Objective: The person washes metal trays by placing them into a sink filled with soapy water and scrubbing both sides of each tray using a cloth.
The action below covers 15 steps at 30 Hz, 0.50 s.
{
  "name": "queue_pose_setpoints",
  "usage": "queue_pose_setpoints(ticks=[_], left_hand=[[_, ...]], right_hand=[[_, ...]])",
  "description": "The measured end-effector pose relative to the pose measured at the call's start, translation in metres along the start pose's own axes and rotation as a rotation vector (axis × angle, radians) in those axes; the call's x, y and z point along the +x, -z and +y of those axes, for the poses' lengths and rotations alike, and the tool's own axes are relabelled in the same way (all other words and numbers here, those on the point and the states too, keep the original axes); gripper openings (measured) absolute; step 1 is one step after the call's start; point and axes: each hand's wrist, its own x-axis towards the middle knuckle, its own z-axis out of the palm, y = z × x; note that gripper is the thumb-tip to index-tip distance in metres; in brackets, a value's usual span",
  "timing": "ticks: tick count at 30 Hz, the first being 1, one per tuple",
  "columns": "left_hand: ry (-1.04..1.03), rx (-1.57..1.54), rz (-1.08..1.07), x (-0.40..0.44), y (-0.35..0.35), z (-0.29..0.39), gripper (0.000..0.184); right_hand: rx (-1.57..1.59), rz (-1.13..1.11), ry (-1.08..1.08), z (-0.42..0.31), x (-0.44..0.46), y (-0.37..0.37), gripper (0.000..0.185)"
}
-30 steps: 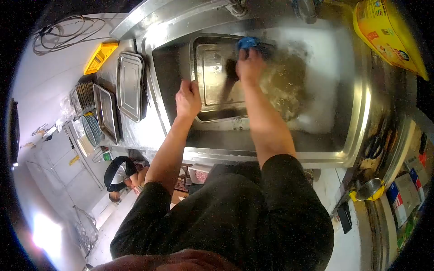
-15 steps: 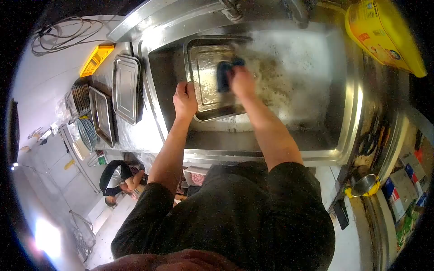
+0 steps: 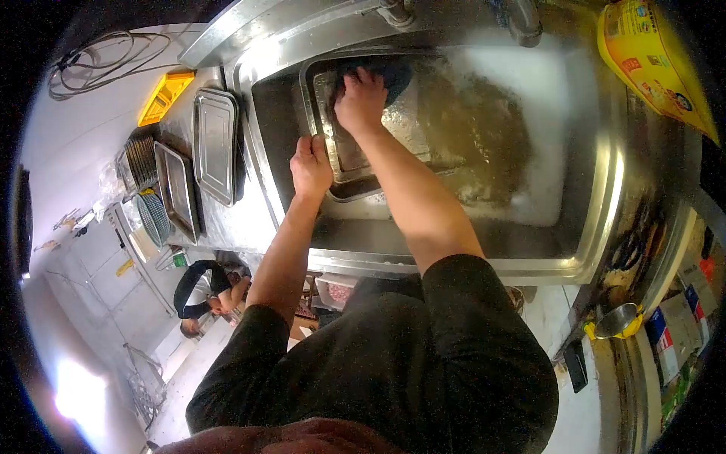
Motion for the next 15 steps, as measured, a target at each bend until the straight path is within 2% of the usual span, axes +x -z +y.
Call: queue_pose_setpoints(ticks=[4,8,10,12,13,14,15], left_hand=[[0.028,-0.039,-0.042,0.001,0.002,-0.001,0.021],[0.020,-0.073,-0.026,0.000,-0.004,-0.002,0.022],[0.078,-0.111,-0.032,-0.003,-0.008,-0.005,0.023],[0.157,-0.160,-0.027,-0.001,-0.009,-0.009,0.024],[0.185,-0.231,0.012,0.000,-0.011,-0.010,0.031],[0.210,-0.226,0.010,-0.003,-0.011,-0.011,0.030],[0.236,-0.220,0.008,-0.003,-0.006,-0.004,0.029]], right_hand=[[0.230,-0.067,0.091,-0.013,0.012,-0.008,0.027],[0.449,-0.108,-0.149,-0.031,0.000,-0.013,0.028],[0.598,-0.223,-0.263,-0.037,-0.012,0.006,0.029],[0.720,-0.387,-0.313,-0.031,-0.033,0.029,0.031],[0.755,-0.453,-0.290,-0.023,-0.040,0.032,0.030],[0.789,-0.525,-0.275,-0.015,-0.050,0.035,0.029],[0.825,-0.501,-0.322,-0.021,-0.044,0.050,0.028]])
